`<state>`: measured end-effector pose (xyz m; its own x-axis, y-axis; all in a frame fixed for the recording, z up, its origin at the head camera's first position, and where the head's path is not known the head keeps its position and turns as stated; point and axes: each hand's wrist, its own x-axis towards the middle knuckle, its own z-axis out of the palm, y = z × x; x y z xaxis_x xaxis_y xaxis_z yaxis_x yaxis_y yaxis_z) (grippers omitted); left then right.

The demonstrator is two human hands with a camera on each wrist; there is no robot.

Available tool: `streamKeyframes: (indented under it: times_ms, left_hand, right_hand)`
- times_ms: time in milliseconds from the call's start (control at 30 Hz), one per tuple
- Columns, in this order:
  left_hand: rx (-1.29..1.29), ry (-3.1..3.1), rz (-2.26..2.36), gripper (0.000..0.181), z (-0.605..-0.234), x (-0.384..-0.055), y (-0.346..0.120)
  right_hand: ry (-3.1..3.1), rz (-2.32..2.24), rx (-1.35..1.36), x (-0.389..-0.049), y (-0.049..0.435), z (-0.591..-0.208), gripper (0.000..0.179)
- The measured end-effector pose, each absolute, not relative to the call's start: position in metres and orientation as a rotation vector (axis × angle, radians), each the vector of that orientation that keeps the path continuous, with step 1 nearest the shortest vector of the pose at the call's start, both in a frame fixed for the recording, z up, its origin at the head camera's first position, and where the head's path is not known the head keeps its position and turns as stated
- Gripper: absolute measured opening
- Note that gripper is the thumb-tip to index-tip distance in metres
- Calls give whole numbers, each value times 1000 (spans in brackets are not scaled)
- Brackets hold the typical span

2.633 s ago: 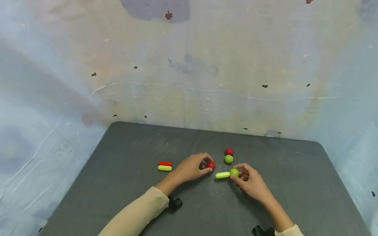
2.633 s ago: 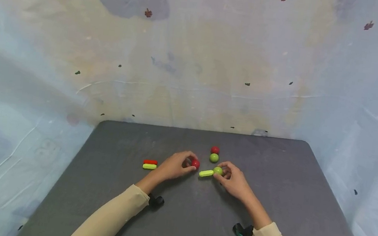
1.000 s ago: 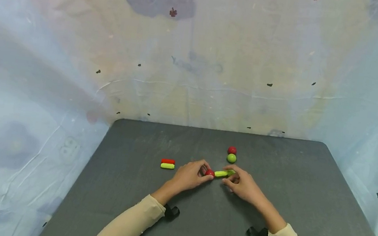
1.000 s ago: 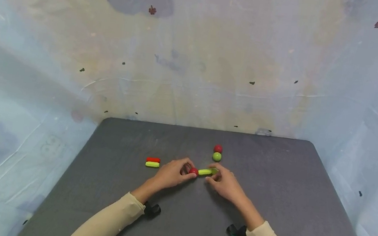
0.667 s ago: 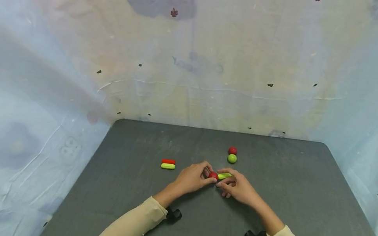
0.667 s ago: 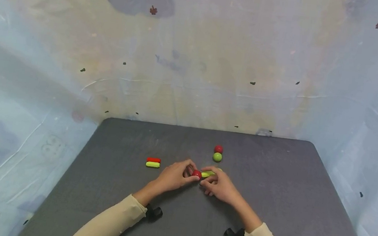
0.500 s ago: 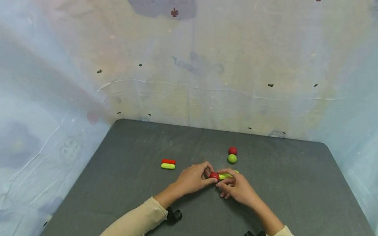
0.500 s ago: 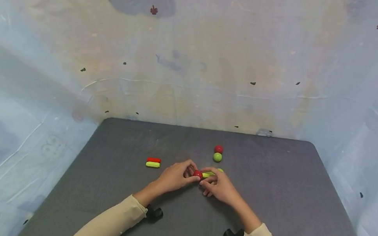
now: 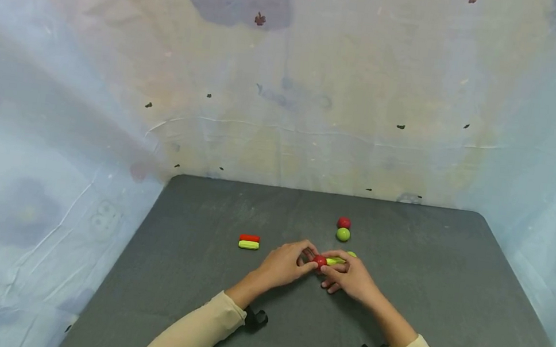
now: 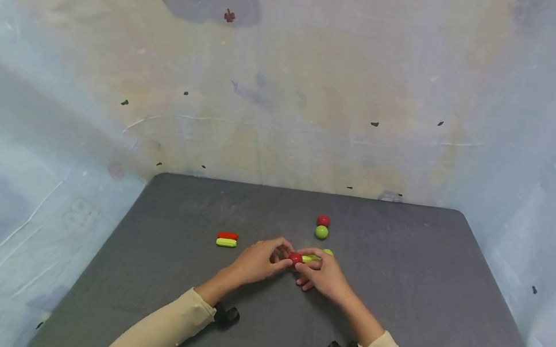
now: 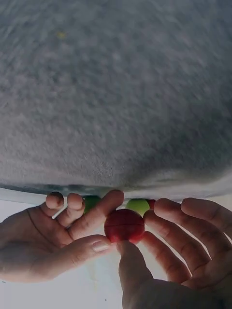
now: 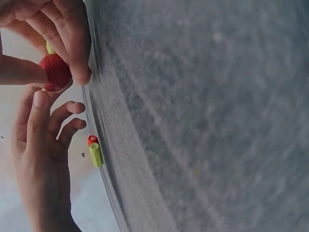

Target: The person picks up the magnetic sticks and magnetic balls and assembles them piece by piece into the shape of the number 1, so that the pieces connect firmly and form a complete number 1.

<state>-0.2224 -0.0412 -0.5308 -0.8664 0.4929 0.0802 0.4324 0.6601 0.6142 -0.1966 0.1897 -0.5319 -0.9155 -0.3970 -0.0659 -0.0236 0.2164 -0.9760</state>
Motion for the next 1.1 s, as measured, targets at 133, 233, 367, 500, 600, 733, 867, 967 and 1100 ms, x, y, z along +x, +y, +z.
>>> streamKeyframes:
  times_ms: [133,233,367,500,600,733,867,967,1100]
  left_hand:
    - [806,2764,990,21,-526,-223,-46]
    - [811,2768,963,20,-520,-225,-53]
    - [809,2798,902,20,-516,-228,-69]
    - [790,2831,868,19,-515,-230,-89]
    - [744,2860,849,19,-514,-231,-106]
    - [664,2915,785,19,-512,-234,-126]
    - [590,2951,731,19,-511,-237,-143]
    - [546,2968,688,17,-509,-238,-155]
    - [518,3012,601,18,-510,-239,-167]
  right_hand:
    - [2193,-1804,-367,-195,188,-532,40]
    - [2189,-1834,-343,-194,187,-530,42]
    - [2192,-1855,-276,-192,184,-529,43]
    - [2202,-1883,-207,-191,184,-529,41]
    - [2192,-1897,-168,-190,186,-529,40]
    - [2170,-1905,-152,-190,190,-529,44]
    - [2150,-1921,-151,-192,192,-529,49]
    - [2146,-1920,-146,-192,193,-529,49]
    - [2151,-1917,-136,-193,193,-531,47]
